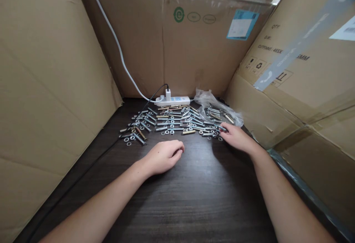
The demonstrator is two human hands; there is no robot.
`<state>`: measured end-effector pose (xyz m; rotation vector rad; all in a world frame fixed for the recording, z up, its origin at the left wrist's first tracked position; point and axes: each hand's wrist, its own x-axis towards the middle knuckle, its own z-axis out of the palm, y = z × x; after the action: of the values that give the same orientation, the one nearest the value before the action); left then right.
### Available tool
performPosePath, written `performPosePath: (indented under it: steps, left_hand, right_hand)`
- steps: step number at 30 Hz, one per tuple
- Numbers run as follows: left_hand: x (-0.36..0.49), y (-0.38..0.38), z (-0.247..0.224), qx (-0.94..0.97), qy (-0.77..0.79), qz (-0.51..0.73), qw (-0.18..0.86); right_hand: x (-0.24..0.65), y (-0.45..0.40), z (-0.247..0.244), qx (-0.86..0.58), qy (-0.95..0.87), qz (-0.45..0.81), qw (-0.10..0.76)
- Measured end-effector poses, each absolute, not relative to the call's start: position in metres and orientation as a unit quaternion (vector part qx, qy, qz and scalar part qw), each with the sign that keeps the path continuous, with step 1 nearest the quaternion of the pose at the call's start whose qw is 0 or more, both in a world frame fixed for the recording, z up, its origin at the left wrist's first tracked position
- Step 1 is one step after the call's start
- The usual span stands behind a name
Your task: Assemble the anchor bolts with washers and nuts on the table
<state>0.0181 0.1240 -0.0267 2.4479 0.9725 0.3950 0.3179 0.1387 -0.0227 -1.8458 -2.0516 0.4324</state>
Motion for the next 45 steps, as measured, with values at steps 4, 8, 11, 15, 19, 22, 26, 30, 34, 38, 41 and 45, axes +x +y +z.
performPosePath:
  steps: [4,8,11,15,19,22,26,30,34,38,41,45]
  left_hand:
    - [0.018,0.124,-0.026,0.894,0.354,0.144,0.235]
    - [0.018,0.123,-0.026,0.894,0.355,0.144,0.233]
    - [0.017,0.123,-0.026,0.894,0.354,0.143,0.233]
    - [0.018,0.124,-0.027,0.894,0.354,0.143,0.235]
    - [0.019,0.124,-0.027,0.893,0.353,0.146,0.237]
    - [0.019,0.123,-0.026,0.893,0.352,0.145,0.238]
    - [0.018,0.123,-0.026,0.894,0.353,0.142,0.238]
    - [0.018,0.123,-0.027,0.894,0.354,0.140,0.238]
    - [0.018,0.124,-0.027,0.894,0.352,0.140,0.241]
    - [0.018,0.124,-0.026,0.892,0.354,0.142,0.242]
    - [0.018,0.123,-0.025,0.894,0.353,0.137,0.241]
    - [0.018,0.123,-0.025,0.892,0.354,0.142,0.242]
  right_hand:
    - [0.312,0.138,-0.024,-0.643,-0.729,0.168,0.164]
    - [0.312,0.137,-0.024,-0.647,-0.730,0.158,0.152]
    - [0.317,0.137,-0.022,-0.655,-0.727,0.147,0.142]
    - [0.318,0.135,-0.016,-0.669,-0.716,0.131,0.147]
    - [0.316,0.135,-0.012,-0.671,-0.710,0.133,0.166]
    - [0.318,0.135,-0.013,-0.666,-0.716,0.132,0.162]
    - [0.329,0.138,-0.017,-0.655,-0.728,0.129,0.156]
    - [0.341,0.140,-0.022,-0.654,-0.734,0.121,0.140]
    - [0.344,0.140,-0.022,-0.661,-0.730,0.131,0.115]
    - [0.342,0.139,-0.023,-0.662,-0.728,0.140,0.113]
    - [0.341,0.140,-0.025,-0.663,-0.728,0.136,0.106]
    - [0.341,0.142,-0.026,-0.659,-0.731,0.145,0.098]
